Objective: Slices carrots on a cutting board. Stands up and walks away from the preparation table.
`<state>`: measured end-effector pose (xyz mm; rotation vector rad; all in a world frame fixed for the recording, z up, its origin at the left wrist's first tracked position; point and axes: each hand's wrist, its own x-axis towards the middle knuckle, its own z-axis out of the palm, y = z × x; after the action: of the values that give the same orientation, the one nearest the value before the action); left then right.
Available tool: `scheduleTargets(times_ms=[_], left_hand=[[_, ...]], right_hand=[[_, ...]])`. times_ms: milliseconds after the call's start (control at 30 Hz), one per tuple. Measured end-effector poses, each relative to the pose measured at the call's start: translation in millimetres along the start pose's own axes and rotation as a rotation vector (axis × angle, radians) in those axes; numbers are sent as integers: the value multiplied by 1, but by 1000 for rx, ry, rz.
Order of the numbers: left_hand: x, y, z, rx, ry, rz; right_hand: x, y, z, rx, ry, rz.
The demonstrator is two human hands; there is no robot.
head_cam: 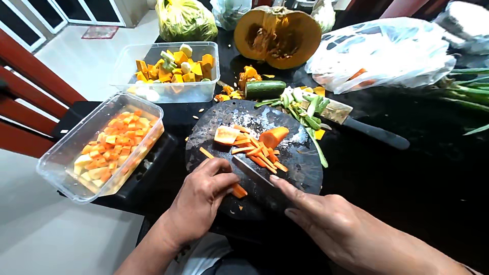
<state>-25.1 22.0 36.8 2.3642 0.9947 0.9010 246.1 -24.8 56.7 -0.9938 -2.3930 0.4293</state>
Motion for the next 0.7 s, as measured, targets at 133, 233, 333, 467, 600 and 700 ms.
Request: scheduleTargets(times_ms=[133, 233, 333, 467, 600, 700], left_hand=[[-13, -1, 13, -25, 193, -2], [-19, -3, 17, -84, 225, 18], [-20, 0, 20, -49, 225, 17], [-19, 3, 25, 4, 246, 6], [-20, 2, 25, -5, 254, 11], [-19, 1, 25, -21, 255, 25]], right_hand=[[5, -5, 0, -77, -44, -25], [3, -9, -4, -87, -60, 6], [1, -17, -5, -73, -96, 49], [-1, -25, 0, -56, -133, 94], [-2, -25, 5, -88, -139, 89], [2, -26, 7, -160, -171, 78]])
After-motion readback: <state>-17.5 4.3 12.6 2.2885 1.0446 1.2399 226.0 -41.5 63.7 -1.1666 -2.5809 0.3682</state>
